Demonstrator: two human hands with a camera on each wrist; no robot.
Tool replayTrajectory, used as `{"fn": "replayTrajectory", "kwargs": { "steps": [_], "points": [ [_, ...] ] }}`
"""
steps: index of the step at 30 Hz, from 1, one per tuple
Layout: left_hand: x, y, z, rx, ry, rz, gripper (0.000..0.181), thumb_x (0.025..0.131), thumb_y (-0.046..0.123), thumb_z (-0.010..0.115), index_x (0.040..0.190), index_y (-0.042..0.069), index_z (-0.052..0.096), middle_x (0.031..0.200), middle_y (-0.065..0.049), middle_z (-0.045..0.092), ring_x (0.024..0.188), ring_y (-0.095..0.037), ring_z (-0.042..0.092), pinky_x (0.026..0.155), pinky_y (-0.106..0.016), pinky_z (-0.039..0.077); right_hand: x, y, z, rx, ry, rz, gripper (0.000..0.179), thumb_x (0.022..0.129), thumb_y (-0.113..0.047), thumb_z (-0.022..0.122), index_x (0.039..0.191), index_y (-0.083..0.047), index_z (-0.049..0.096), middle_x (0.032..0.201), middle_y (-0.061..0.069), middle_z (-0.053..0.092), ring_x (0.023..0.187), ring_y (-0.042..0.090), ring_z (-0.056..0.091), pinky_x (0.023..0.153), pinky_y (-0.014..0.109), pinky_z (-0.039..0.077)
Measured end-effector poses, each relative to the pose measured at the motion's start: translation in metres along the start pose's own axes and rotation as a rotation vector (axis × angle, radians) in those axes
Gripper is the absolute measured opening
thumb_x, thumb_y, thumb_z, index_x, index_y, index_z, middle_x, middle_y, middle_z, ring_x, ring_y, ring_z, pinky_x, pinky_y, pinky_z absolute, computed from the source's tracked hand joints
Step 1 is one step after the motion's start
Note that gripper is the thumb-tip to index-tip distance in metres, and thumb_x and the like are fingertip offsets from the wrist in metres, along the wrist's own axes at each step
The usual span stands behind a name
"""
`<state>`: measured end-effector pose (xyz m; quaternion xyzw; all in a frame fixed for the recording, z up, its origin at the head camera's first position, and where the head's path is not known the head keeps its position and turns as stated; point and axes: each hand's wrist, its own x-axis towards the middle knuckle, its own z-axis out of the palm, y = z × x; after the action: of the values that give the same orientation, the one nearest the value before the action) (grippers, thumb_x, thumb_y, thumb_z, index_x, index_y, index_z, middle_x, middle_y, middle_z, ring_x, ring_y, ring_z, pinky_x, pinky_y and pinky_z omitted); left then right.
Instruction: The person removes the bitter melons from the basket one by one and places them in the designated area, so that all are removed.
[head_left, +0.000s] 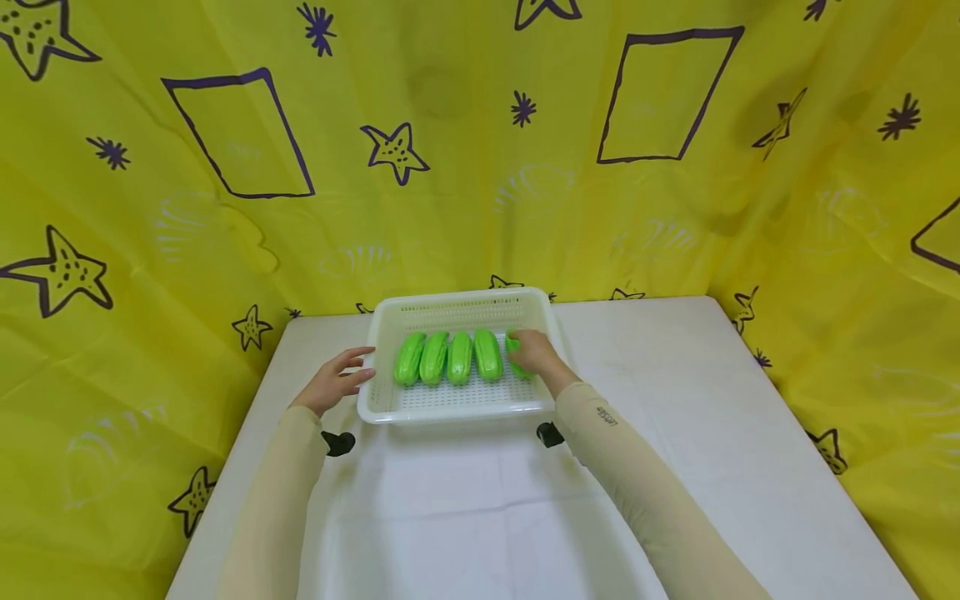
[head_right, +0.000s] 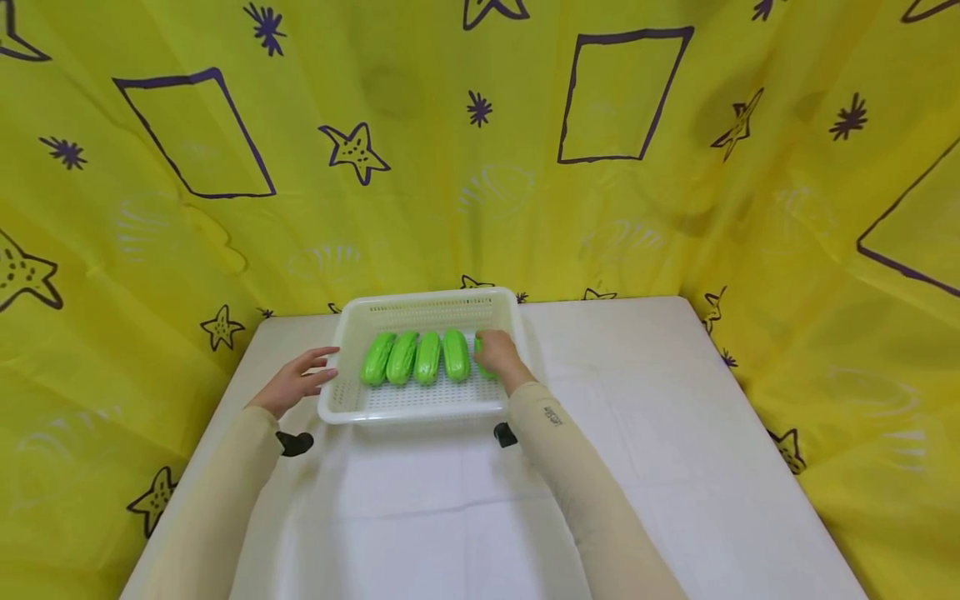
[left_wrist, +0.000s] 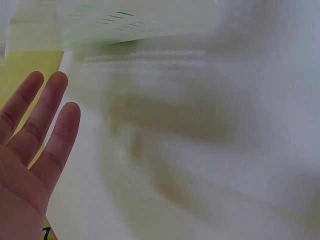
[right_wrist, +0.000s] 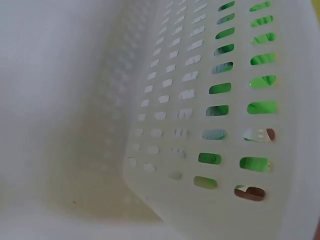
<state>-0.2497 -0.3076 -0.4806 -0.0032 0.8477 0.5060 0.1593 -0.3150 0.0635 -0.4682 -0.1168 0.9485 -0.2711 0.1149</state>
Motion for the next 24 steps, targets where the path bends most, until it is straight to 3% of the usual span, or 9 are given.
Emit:
{"fn": "replayTrajectory", "kwargs": {
  "steps": [15,24],
  "points": [
    [-0.0009,0.0019,-0.0004,0.001,0.007,-0.017,0.061,0.097,0.036,0.061,0.15,0.02,0.036,0.153,-0.021,0.029,0.133,-0.041,0.039,0.106,-0.054,0.04,0.0001,-0.0004,0.0043,-0.04,-0.023,0.022,0.046,0.088,-0.005,0.067,0.132,0.002,0.057,0.136,0.027,0.051,0.129,0.039,0.043,0.11,0.046,0.034],
    [-0.0031,0.0027,-0.0001,0.005,-0.004,0.014,0.06,0.098,0.033,0.061,0.149,0.015,0.037,0.152,-0.024,0.029,0.133,-0.043,0.038,0.104,-0.055,0.041,0.0011,0.0004,0.0077,-0.016,-0.052,0.056,0.05,0.088,-0.003,0.068,0.136,-0.002,0.054,0.136,0.024,0.051,0.13,0.038,0.04,0.11,0.046,0.034]
  ]
}}
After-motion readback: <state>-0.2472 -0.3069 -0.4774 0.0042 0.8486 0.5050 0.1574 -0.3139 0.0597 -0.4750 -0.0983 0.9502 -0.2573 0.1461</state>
